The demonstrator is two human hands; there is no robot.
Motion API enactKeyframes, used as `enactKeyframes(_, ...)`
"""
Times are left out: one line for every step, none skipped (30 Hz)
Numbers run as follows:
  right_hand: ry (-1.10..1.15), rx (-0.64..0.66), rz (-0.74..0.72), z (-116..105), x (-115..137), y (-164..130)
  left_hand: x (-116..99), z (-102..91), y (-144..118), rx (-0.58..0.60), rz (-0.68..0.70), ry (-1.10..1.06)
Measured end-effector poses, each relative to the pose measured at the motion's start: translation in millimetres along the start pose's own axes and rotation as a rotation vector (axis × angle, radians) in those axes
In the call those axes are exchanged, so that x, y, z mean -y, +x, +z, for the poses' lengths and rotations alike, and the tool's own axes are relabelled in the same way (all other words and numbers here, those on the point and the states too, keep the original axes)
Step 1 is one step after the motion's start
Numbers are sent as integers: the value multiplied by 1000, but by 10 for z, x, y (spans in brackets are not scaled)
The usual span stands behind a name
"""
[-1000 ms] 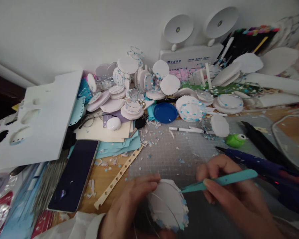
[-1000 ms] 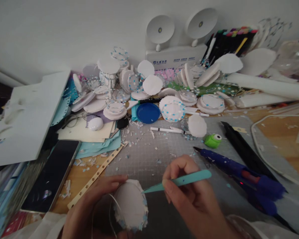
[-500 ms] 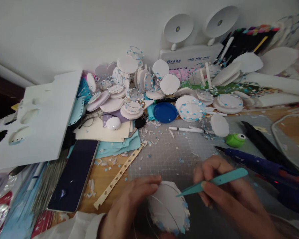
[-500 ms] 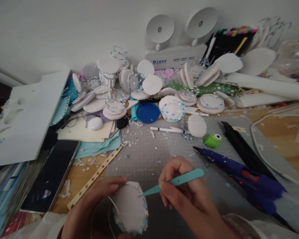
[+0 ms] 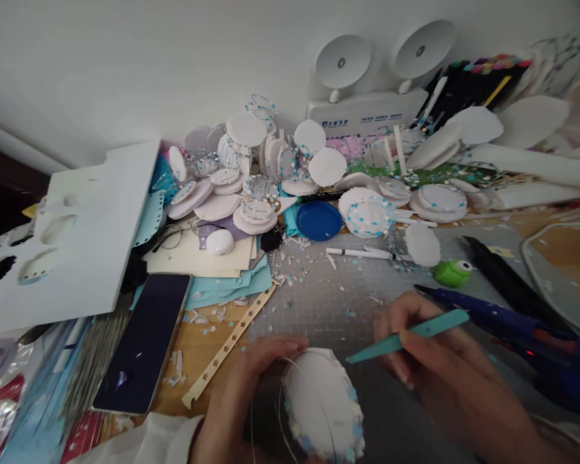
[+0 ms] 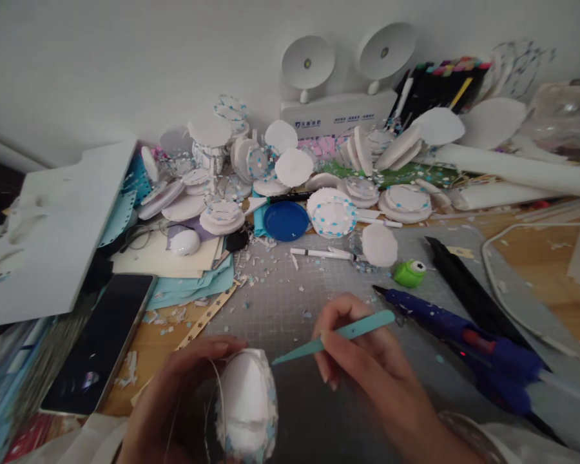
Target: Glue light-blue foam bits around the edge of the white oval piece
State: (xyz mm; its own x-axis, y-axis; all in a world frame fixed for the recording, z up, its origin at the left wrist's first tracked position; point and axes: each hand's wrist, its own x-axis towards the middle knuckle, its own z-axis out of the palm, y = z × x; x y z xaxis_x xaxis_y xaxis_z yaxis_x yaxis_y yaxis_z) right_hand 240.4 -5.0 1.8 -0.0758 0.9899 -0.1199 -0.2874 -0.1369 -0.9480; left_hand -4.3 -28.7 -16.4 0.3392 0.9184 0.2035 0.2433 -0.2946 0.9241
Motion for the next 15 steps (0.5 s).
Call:
enactKeyframes(-41, -36, -40, -12, 13, 4, -2, -4, 15, 4, -8, 17)
enactKeyframes(-107, -80, -94, -26, 26, 5, -7, -12, 36, 13, -16, 40)
enactKeyframes(-190, -134, -156, -42, 41, 2, -15, -23, 60, 23, -25, 66)
enactKeyframes(-285, -195, -217, -61, 58, -3, -25, -37, 87, 33, -35, 95)
enactKeyframes(-383, -255, -283, -82, 74, -7, -35, -51, 115, 45, -46, 128)
enactKeyframes(-486, -311, -354, -107, 92, -10, -45, -64, 144, 61, -57, 167)
enactKeyframes(-593, -345, -428, -134, 108, -8, -54, -76, 172, 80, -62, 210)
enactKeyframes(-699, -348, -505, -163, 123, -1, -61, -85, 198, 95, -65, 254)
enactKeyframes(-803, -321, -579, -194, 136, 11, -66, -90, 221, 109, -61, 299)
enactKeyframes(-899, -270, -651, -224, 144, 26, -69, -91, 240, 121, -55, 344)
enactKeyframes(-976, -211, -704, -253, 149, 44, -71, -88, 256, 132, -49, 389)
enactKeyframes(-1032, -160, -732, -278, 151, 61, -72, -83, 266, 138, -42, 432)
enactKeyframes(-1070, -130, -738, -300, 150, 76, -72, -75, 272, 146, -39, 474)
enactKeyframes(-1098, -122, -726, -318, 148, 88, -71, -67, 274, 157, -38, 513)
enactKeyframes(-1120, -124, -702, -332, 148, 96, -70, -59, 273, 169, -40, 547)
